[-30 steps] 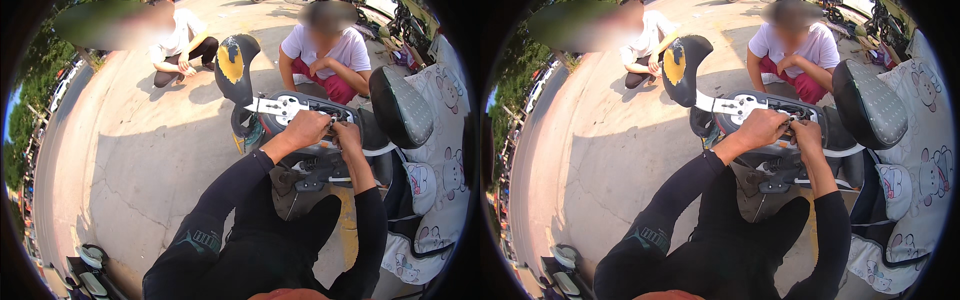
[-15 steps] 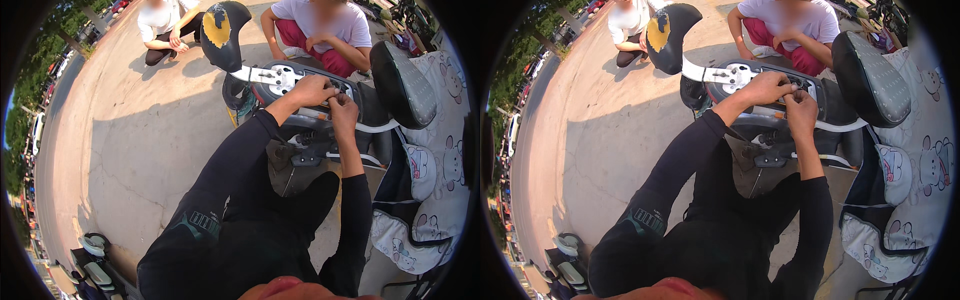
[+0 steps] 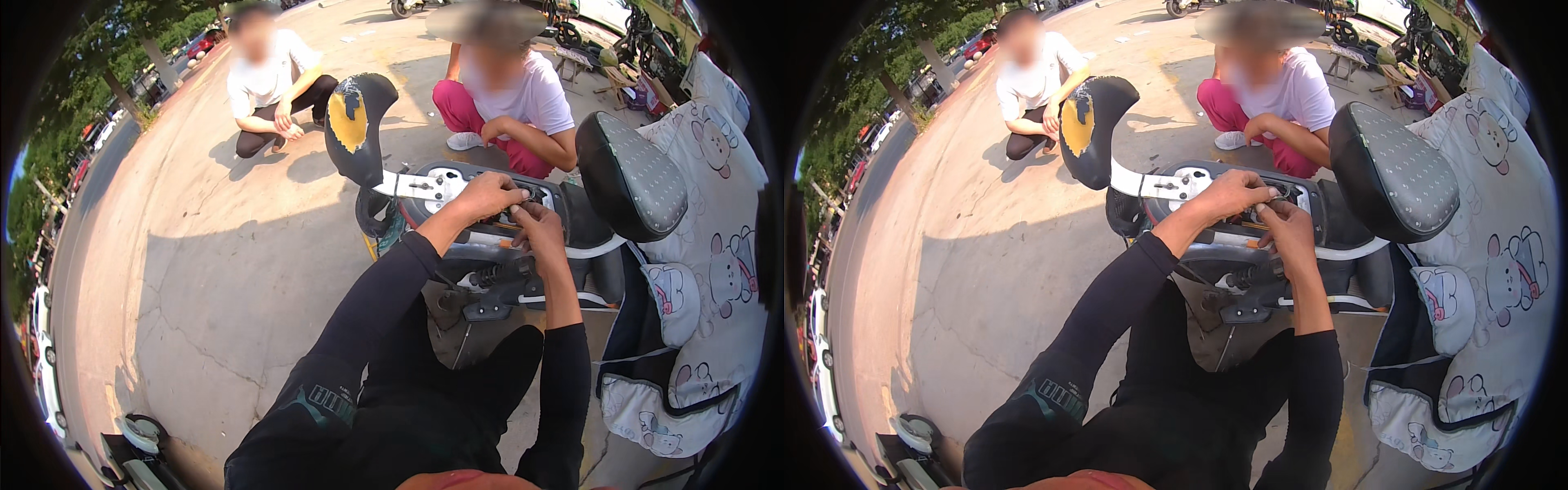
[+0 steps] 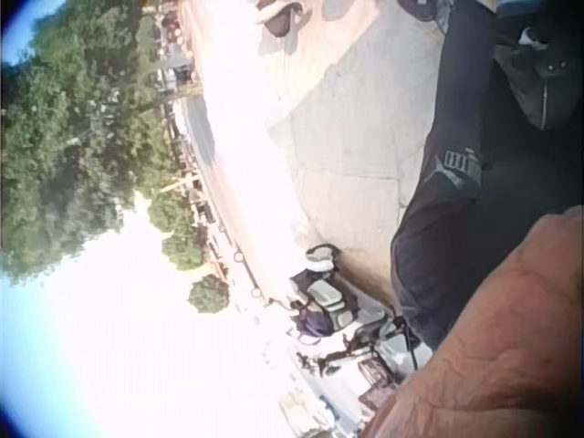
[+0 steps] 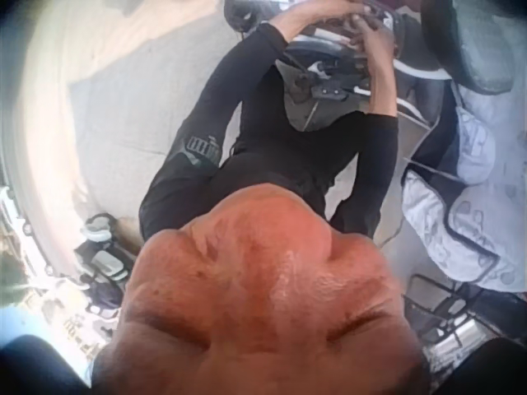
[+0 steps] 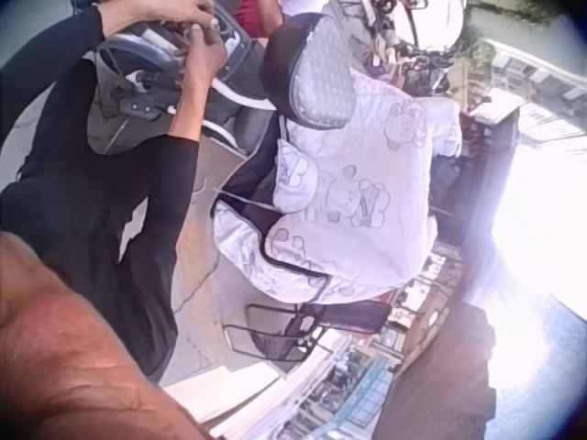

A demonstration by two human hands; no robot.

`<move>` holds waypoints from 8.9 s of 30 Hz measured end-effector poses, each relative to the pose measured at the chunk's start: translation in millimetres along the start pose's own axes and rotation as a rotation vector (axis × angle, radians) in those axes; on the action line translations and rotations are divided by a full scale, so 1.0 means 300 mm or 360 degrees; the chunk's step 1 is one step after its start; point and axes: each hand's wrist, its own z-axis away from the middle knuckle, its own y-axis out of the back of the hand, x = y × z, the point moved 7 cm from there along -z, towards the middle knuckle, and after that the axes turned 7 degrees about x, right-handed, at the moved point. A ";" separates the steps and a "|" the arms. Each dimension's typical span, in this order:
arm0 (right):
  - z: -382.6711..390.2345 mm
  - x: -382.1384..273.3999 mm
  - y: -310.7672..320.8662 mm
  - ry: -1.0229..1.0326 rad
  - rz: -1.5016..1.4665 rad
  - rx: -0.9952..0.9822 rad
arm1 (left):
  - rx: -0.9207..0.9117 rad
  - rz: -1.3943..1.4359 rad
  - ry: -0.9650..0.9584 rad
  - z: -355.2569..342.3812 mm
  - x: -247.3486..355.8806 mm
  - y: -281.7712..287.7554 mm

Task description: The person retrieves a tool from a cluttered workbench, then moves to a white scooter. They remove the seat to access the internal wiring and proceed to connect and adjust wires within the compartment.

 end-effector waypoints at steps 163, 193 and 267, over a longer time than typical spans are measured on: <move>-0.056 -0.098 0.015 0.1324 0.0877 -0.0124 | -0.0514 -0.0514 -0.0352 -0.011 0.028 0.059; -0.048 -0.097 0.018 0.1571 0.1361 -0.0293 | -0.0845 -0.0093 0.0110 0.005 -0.018 0.057; -0.220 -0.031 0.115 0.1061 0.0946 0.0147 | 0.0474 -0.0983 -0.0365 0.098 0.054 -0.059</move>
